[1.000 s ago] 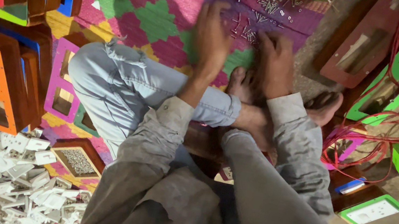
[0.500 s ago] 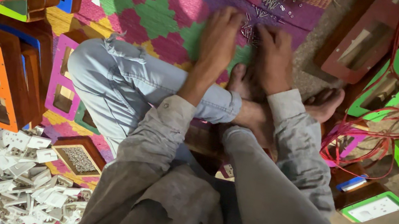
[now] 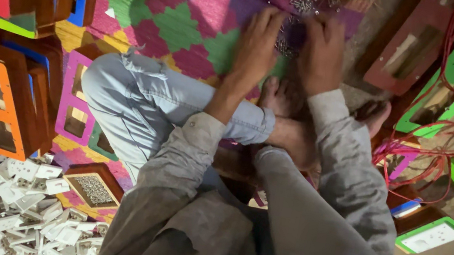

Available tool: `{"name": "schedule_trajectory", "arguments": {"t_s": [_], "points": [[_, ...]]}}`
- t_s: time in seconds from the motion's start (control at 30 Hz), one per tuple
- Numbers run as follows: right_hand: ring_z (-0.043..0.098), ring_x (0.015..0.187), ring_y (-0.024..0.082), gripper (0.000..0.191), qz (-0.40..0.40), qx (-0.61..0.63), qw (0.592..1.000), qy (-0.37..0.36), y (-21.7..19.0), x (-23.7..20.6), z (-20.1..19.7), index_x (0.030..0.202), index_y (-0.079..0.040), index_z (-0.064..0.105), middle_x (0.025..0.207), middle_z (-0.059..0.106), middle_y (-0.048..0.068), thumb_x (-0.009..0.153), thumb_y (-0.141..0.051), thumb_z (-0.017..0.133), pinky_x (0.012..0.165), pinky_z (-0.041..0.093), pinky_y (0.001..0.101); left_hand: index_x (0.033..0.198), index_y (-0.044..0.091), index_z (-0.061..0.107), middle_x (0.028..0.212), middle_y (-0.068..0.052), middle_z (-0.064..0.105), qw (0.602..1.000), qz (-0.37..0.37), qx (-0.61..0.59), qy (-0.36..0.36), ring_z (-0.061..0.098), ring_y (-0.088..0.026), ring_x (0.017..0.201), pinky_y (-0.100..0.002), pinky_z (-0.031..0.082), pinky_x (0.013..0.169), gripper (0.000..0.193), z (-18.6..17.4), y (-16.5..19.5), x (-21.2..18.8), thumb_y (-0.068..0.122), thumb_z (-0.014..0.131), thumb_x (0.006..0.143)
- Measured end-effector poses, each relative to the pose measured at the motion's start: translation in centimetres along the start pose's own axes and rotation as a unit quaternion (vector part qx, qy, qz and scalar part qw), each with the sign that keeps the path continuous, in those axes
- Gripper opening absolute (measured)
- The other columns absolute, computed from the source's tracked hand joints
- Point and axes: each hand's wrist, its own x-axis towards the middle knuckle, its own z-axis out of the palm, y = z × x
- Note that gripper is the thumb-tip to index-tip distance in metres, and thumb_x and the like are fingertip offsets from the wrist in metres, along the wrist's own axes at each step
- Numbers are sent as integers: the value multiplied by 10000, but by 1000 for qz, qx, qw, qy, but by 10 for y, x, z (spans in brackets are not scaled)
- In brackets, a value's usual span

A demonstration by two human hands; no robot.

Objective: The person assembles a green electrical switch plate by inserting a white faceplate and securing it with screws. They then sort through a pile of screws and washers on the floor, picking and handling them by hand.

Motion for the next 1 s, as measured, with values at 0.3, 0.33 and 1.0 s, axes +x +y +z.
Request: {"name": "schedule_trajectory", "arguments": {"t_s": [0.3, 0.33, 1.0], "points": [[577, 1058, 396, 326, 26, 68, 997, 24, -12, -32, 4, 1197, -18, 678, 1147, 610, 182, 885, 73, 664, 926, 480, 451, 1239, 94, 648, 1155, -99, 644, 987, -38, -149, 56, 672, -275, 987, -374, 567, 899, 671, 15, -16, 0, -180, 723, 632], [578, 1067, 398, 297, 25, 76, 997, 23, -12, -31, 4, 1184, -15, 672, 1150, 606, 187, 899, 71, 663, 937, 483, 444, 1237, 95, 647, 1149, -93, 657, 982, -56, -173, 46, 681, -266, 982, -354, 584, 854, 664, 15, -16, 0, -179, 712, 635], [587, 991, 320, 140, -63, -213, 975, -9, 1, 7, 49, 1012, -64, 663, 1051, 597, 126, 927, -176, 665, 841, 491, 437, 1137, 32, 649, 1042, -91, 761, 933, -181, -270, 155, 743, -178, 973, -262, 584, 859, 462, 9, -23, 7, -192, 489, 766]]}}
